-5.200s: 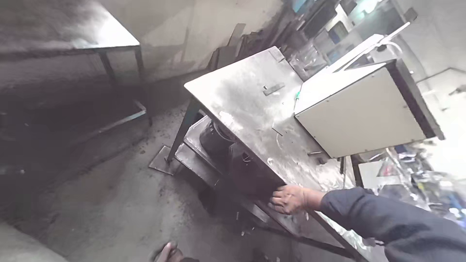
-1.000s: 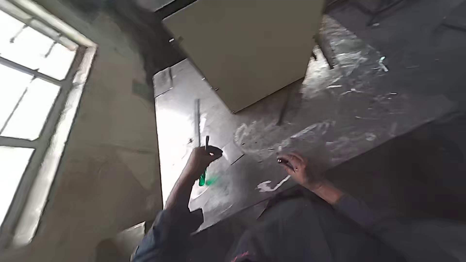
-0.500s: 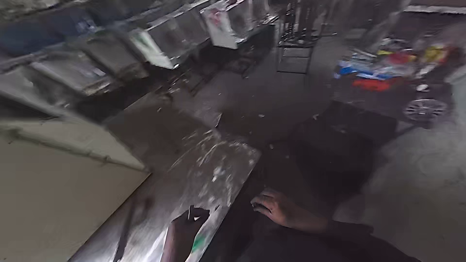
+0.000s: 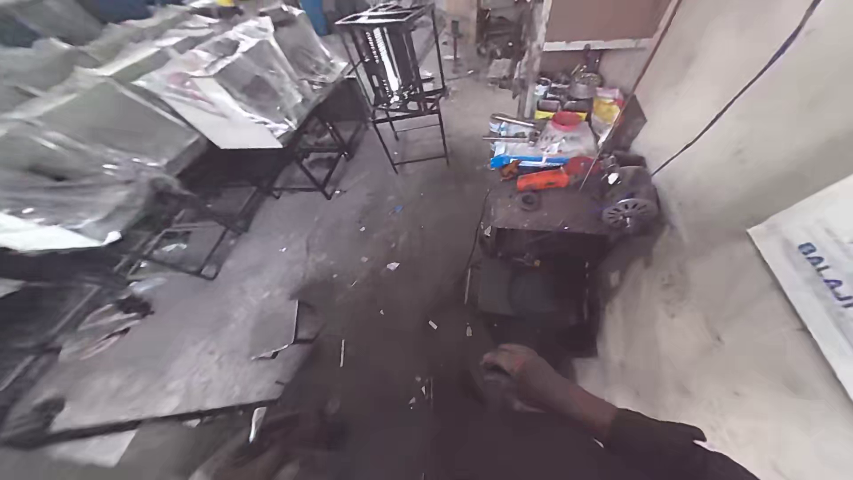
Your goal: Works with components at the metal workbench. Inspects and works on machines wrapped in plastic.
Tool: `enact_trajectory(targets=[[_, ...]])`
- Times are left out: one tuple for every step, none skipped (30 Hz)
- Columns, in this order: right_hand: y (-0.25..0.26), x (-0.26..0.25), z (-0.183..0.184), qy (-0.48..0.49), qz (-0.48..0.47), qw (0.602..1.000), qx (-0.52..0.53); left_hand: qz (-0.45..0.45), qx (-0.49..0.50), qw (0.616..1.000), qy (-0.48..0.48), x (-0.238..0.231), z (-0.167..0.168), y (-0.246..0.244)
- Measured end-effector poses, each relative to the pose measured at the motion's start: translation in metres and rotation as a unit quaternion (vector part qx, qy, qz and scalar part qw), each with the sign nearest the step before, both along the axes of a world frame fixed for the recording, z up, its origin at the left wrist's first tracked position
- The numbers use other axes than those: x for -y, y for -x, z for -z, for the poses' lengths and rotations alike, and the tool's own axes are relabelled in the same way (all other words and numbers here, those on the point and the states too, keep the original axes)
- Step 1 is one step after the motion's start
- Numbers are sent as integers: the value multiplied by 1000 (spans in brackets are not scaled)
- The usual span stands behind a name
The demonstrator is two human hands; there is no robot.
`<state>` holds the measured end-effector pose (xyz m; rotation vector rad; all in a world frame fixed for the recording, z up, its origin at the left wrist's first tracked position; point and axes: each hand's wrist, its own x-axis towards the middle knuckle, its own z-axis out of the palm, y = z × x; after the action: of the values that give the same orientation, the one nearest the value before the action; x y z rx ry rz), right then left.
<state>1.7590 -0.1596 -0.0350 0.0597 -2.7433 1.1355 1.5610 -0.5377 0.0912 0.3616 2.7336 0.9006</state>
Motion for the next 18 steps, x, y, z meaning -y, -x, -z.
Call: enact_trajectory(targets=[[20, -23, 3, -7, 23, 1000, -7, 7, 0, 1000, -27, -9, 6, 28], [43, -48, 3, -16, 41, 999, -12, 14, -1, 998, -58, -20, 12, 61], [69, -74, 1, -28, 57, 998, -17, 27, -6, 997, -77, -35, 15, 97], [98, -101, -3, -44, 73, 996, -18, 41, -9, 996, -83, -56, 9, 131], [128, -127, -8, -61, 91, 994, -10, 65, -13, 994, -92, -73, 5, 168], [162, -155, -12, -74, 112, 991, 1, 83, -17, 991, -102, -93, -1, 207], [196, -178, -10, -80, 141, 987, -3, 93, -20, 989, -110, -113, -6, 245], [230, -202, -8, -88, 174, 981, -13, 96, -20, 989, -114, -138, -12, 286], [263, -227, -10, -83, 209, 974, -5, 95, -16, 989, -111, -165, -16, 324], [295, -251, -12, -69, 245, 967, 15, 95, -11, 989, -112, -193, -18, 360], [323, -272, -11, -52, 279, 958, 33, 107, -4, 988, -111, -218, -19, 392], [344, -282, -6, -30, 303, 950, 63, 129, 10, 986, -108, -238, -20, 417], [361, -288, -1, -18, 320, 944, 81, 154, 23, 982, -107, -256, -21, 440], [379, -299, -2, -16, 332, 939, 88, 179, 32, 977, -115, -278, -20, 465], [395, -311, -4, -17, 342, 935, 89, 194, 39, 973, -118, -302, -20, 487], [408, -320, -2, -17, 354, 931, 84, 209, 44, 970, -113, -322, -19, 507], [418, -328, 1, -14, 370, 925, 83, 222, 48, 967, -113, -341, -17, 525], [425, -336, 4, -13, 388, 917, 87, 229, 52, 965, -113, -359, -14, 541]])
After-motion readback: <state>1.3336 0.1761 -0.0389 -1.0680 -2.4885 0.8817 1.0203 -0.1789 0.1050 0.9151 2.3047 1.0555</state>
